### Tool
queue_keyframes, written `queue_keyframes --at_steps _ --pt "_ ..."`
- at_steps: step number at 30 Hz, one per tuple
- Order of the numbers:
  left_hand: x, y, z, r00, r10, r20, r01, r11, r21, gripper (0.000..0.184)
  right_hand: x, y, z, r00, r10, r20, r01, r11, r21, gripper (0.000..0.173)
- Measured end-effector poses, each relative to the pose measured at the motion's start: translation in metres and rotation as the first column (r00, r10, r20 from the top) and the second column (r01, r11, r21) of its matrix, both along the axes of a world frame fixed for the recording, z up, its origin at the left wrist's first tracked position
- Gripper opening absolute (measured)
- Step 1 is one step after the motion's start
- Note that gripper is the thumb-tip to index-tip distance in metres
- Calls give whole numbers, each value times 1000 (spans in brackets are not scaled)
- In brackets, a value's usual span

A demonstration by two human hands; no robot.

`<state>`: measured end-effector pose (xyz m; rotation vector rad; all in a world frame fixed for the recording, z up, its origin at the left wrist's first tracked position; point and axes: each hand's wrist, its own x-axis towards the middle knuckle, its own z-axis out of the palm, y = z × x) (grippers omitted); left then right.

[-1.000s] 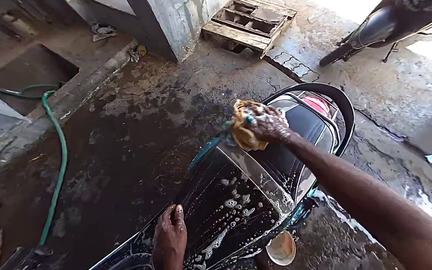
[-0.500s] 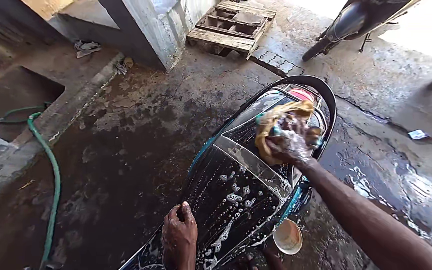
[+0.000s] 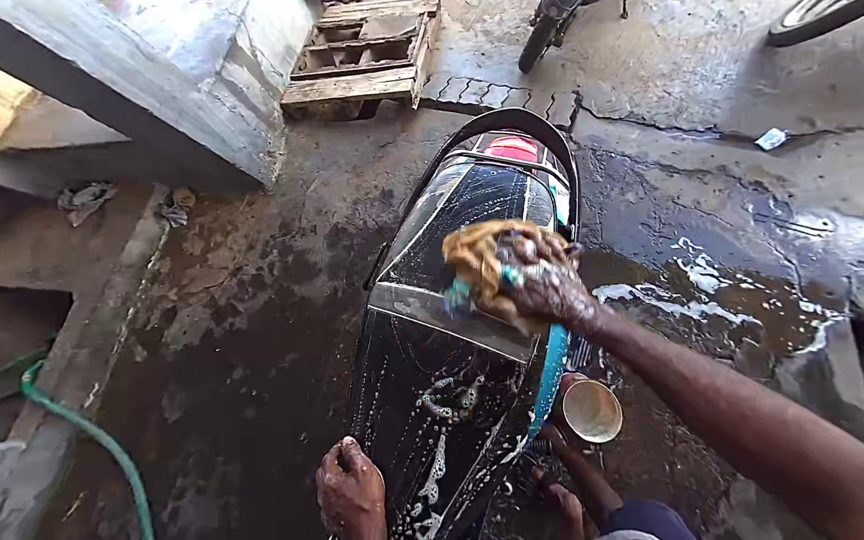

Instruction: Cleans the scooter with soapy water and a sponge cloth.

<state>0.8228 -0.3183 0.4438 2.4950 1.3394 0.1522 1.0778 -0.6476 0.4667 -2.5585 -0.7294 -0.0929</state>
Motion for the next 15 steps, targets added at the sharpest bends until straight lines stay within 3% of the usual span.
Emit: queue_keyframes --at_steps 3,5,6,8,11,15 --pt "2 -3 2 1000 8 -14 -8 1000 1 46 94 -18 12 982 -147 -115 156 985 73 49" --pt "5 -4 5 1000 13 -27 -13 1000 6 47 122 -13 24 897 -311 -312 350 934 75 59" --pt "7 -5 5 999 13 -30 -12 1000 3 48 121 -8 25 866 -384 -320 430 899 86 62" --pt "7 -4 5 999 8 -39 -8 1000 0 49 79 4 16 865 -442 -237 482 863 149 58" --pt "10 -3 5 998 8 -59 -9 1000 -4 54 -24 21 -10 894 -446 -50 441 853 278 50" --pt "8 -3 8 998 -6 -70 5 1000 -10 58 -181 68 -38 849 -504 -159 524 767 371 51"
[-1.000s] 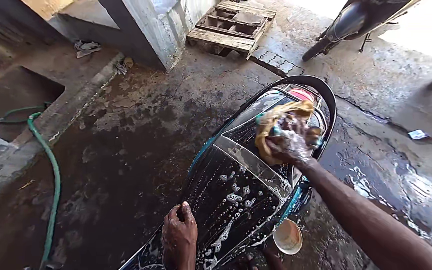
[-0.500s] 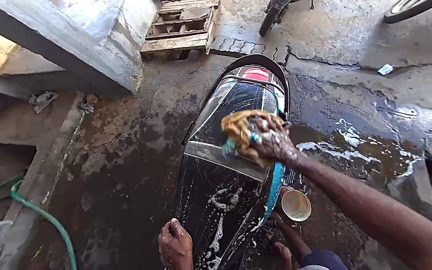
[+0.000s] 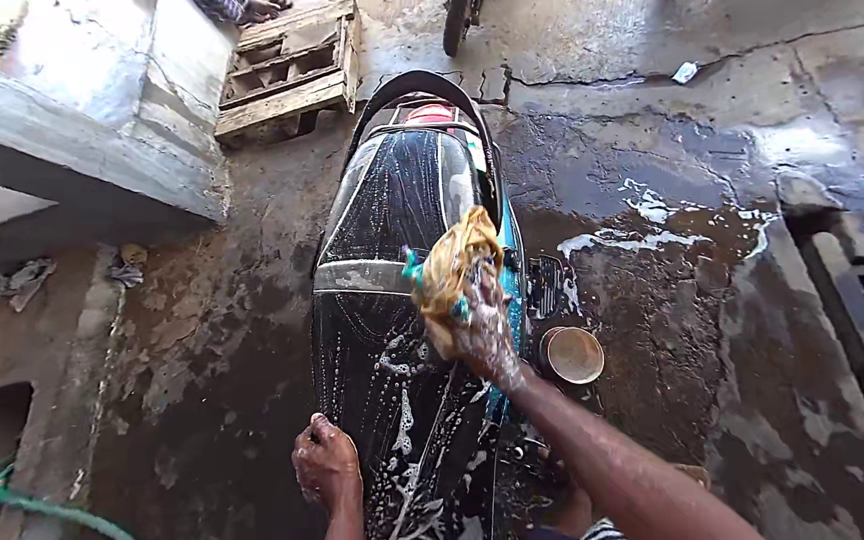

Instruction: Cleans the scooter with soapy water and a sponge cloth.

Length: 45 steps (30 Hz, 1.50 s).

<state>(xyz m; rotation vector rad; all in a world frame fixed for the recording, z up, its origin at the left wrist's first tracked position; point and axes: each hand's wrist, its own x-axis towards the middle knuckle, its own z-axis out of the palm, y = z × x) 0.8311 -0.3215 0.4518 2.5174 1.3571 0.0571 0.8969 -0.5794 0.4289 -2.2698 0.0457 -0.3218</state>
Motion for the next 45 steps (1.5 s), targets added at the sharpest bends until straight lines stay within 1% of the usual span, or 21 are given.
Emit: queue_keyframes --at_steps 3,5,8,11,14,16,18,20,22,24,26,27,29,31,32,35,37,39,41,43,45 --pt "0 -1 1 1000 -18 -18 18 1000 1 62 -106 46 -21 989 31 -145 -17 995 97 54" --pt "-2 -2 2 999 -29 -22 29 1000 8 62 -170 71 -45 986 63 -153 -37 985 170 53" --pt "-7 -3 1 995 -95 10 94 994 56 60 -219 82 -81 969 14 -246 69 943 324 59" --pt "-9 -3 -2 977 -204 68 196 974 112 55 -183 48 -102 944 -83 -321 211 897 389 56" --pt "-7 -7 -6 924 -374 81 352 914 204 50 -89 -17 -112 949 -143 -281 239 908 343 49" --pt "-4 -8 -6 859 -508 65 479 841 250 48 -20 -56 -110 940 -142 -311 241 921 307 57" --pt "7 -13 -4 768 -641 19 611 740 281 53 20 -70 -101 928 -147 -343 246 931 268 74" --pt "41 -39 -1 634 -773 -9 737 601 310 63 26 -67 -101 946 -236 -224 288 927 241 77" --pt "93 -89 10 505 -862 -26 833 480 277 72 -4 -66 -107 964 -192 -182 230 949 215 60" --pt "152 -149 27 393 -920 -10 898 381 219 70 -36 -82 -105 954 -61 -293 132 964 231 45" --pt "217 -206 44 269 -963 -13 946 261 191 63 -45 -111 -100 914 45 -403 97 941 323 39" --pt "248 -229 50 207 -977 -55 963 193 189 58 -42 -122 -95 923 20 -384 119 935 335 38" --pt "305 -265 59 128 -970 -205 988 106 117 51 -20 -140 -79 970 -100 -223 167 937 306 37" --pt "347 -286 61 90 -921 -380 996 92 14 47 16 -155 -54 990 -94 -106 119 957 263 37" --pt "363 -294 61 88 -887 -453 994 107 -18 45 36 -161 -39 993 -29 -119 54 974 218 38" --pt "394 -305 58 87 -823 -561 990 135 -44 42 87 -165 -1 913 239 -331 -221 971 93 48" --pt "406 -306 56 96 -794 -600 988 148 -38 43 101 -157 4 891 282 -356 -277 958 67 45" --pt "414 -307 55 121 -771 -626 982 185 -38 44 101 -152 4 881 269 -389 -244 963 113 40" --pt "424 -304 49 144 -769 -623 978 206 -29 44 101 -151 13 803 248 -543 -139 962 235 40" --pt "433 -302 48 139 -766 -628 976 214 -45 45 105 -145 20 662 214 -718 60 940 336 46" --pt "439 -303 50 96 -758 -646 976 199 -89 47 108 -136 25 545 155 -824 292 886 360 52"
